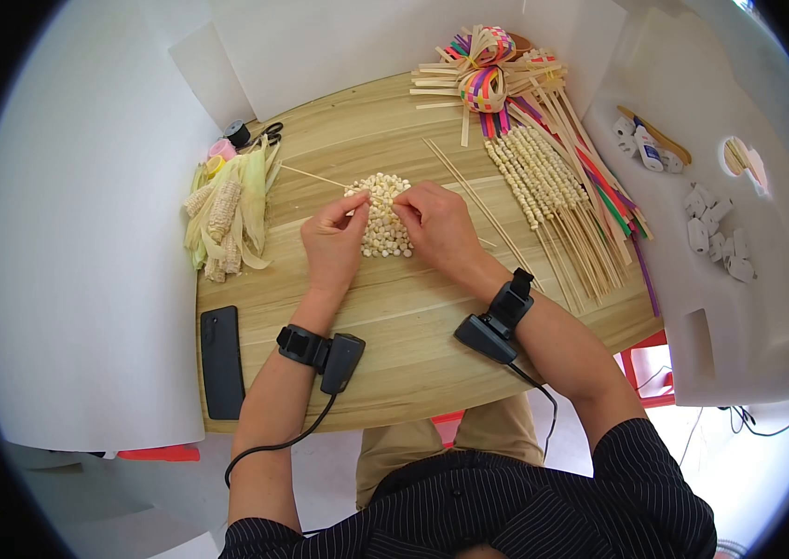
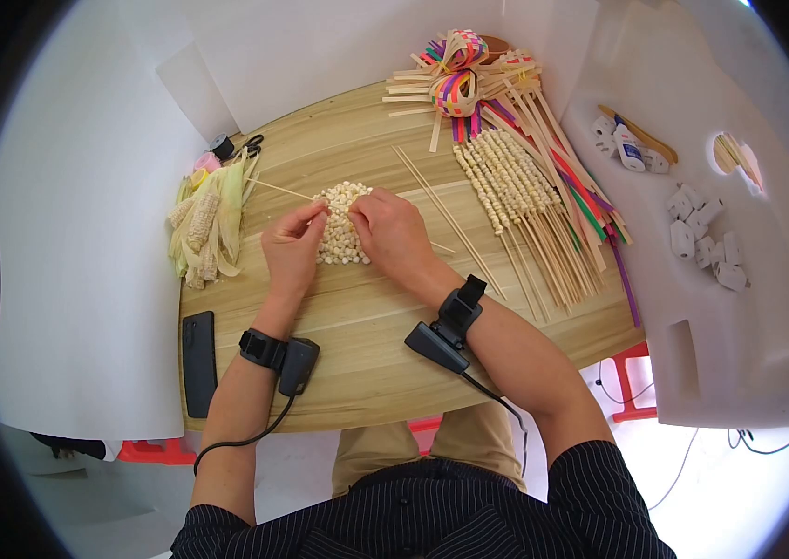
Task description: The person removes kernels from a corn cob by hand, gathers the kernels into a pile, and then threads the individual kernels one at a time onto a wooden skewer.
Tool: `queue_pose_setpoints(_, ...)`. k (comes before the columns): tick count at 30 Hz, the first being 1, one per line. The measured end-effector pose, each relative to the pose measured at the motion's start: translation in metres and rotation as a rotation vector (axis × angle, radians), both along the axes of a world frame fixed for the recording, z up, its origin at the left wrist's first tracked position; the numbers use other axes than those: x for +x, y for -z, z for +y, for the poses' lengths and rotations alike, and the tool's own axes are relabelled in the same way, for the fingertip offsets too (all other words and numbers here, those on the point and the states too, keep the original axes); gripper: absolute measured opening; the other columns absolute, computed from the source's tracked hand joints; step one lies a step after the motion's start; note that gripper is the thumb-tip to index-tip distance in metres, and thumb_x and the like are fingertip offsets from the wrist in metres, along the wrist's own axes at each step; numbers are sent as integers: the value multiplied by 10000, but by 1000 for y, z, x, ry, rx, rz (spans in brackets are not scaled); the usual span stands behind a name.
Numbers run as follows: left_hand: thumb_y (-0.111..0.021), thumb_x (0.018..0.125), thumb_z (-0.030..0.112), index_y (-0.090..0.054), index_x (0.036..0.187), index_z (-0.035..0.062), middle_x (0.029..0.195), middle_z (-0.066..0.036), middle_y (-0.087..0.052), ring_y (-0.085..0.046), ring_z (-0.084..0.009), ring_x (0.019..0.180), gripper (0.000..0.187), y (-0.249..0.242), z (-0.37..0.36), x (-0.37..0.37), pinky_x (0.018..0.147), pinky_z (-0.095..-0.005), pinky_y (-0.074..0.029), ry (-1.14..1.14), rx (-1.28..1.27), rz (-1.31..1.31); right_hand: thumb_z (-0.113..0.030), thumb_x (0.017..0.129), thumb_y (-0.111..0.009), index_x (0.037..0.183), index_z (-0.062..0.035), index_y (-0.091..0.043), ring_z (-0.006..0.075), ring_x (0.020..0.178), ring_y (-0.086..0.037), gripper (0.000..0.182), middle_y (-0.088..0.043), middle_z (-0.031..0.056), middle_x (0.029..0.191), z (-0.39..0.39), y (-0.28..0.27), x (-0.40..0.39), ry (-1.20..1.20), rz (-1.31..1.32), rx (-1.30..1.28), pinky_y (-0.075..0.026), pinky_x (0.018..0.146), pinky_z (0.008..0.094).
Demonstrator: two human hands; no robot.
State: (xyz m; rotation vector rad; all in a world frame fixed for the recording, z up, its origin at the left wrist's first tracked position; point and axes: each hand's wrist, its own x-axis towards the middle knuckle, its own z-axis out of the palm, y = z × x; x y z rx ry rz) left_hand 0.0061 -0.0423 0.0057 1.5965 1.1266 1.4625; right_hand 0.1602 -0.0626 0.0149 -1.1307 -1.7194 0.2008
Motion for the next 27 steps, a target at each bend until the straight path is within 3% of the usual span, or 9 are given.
queue_pose_setpoints(12,-590,816,3,-664,955,13,823,-31,-658,-562,-45,671,157,-4,-8,8,597,-170,-444,52,25,87,-72,762,-593,764,-11,-592,320,688,-556,61,-558,140,729,0,-1,-1,-6,20,14,-453,605,386)
queue_pose_setpoints(18,-589,825,67,-664,937,28,797,-66,-656,-565,-80,639,141,-5,0,1,581,-203,-448,-105,155,52,-39,755,-608,794,18,-595,300,688,-575,70,-592,146,749,1,0,1,24,5,12,-454,606,350)
queue_pose_setpoints(21,-597,819,89,-662,934,29,765,-77,-640,-554,-95,622,145,0,10,-15,592,-206,-448,-227,121,164,-59,768,-591,793,8,-592,315,711,-571,72,-592,151,773,3,3,3,64,18,4,-456,631,371)
queue_pose_setpoints(23,-585,820,81,-656,950,30,835,-50,-643,-551,-85,658,157,2,16,-27,587,-207,-435,-296,86,334,-78,779,-578,791,-2,-588,326,726,-564,78,-588,153,788,4,4,5,85,21,-9,-456,647,390)
queue_pose_setpoints(27,-590,789,61,-657,919,28,868,-81,-634,-572,-127,695,150,19,32,-46,606,-228,-446,-211,237,447,-79,792,-552,798,-5,-593,329,745,-567,84,-590,160,789,7,8,10,199,52,-72,-454,675,402)
